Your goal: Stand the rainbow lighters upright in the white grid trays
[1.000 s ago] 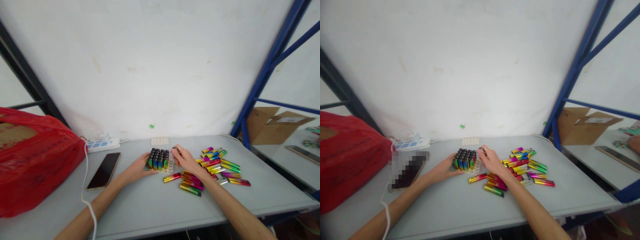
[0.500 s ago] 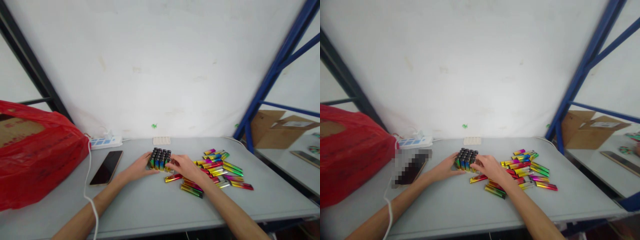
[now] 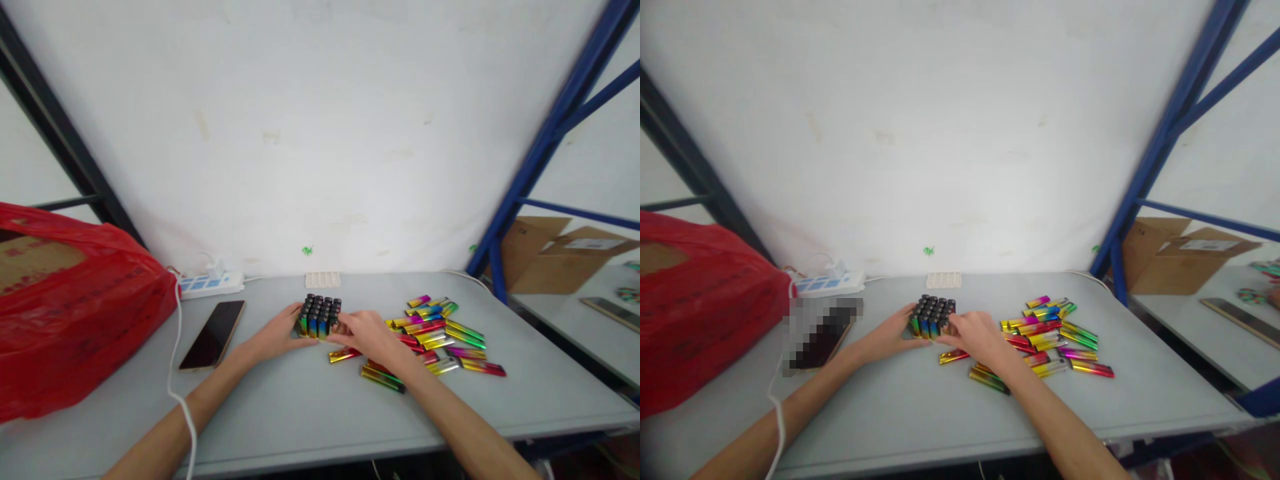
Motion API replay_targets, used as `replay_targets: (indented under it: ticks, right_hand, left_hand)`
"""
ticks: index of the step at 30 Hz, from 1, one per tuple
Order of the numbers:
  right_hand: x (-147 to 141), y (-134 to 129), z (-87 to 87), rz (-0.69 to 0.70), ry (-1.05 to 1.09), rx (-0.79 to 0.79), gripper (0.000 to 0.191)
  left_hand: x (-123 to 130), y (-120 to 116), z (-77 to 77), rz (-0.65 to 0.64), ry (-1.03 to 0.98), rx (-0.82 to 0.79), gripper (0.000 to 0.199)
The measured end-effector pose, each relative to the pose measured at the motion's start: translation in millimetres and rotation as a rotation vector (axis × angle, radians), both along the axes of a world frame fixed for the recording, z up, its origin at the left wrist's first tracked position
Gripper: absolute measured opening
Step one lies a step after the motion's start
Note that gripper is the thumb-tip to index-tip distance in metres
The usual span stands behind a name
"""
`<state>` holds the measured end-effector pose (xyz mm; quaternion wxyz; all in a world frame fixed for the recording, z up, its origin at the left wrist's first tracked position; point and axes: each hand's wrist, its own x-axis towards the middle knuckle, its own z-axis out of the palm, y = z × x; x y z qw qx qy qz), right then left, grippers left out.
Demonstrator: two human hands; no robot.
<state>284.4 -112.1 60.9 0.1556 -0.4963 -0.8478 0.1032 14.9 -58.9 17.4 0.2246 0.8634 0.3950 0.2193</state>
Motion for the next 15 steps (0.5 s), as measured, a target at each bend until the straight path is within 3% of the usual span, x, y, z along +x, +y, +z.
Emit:
replay_targets:
  ticks: [3, 8, 13, 15]
  right_hand:
    - [9.2, -0.1, 1.1, 0.044, -0.026, -0.081, 0.042]
    - [31.0, 1.3, -2.2, 0.270, 0.103, -0.251, 0.037]
    - [38.4, 2.9, -3.3, 0.290, 0.088, -0.242, 0.018]
    - [39.0, 3.8, -2.1, 0.279, 0.110, -0.231, 0.019]
  left_hand:
    - [-0.3, 0.1, 0.1, 0.004, -0.017, -0.002, 0.074]
    - [-0.3, 0.1, 0.6, 0.003, -0.015, -0.001, 0.075]
    - [0.0, -0.1, -0.1, 0.018, 0.000, -0.016, 0.077]
    - [0.3, -0.6, 0.5, 0.026, 0.016, -0.018, 0.079]
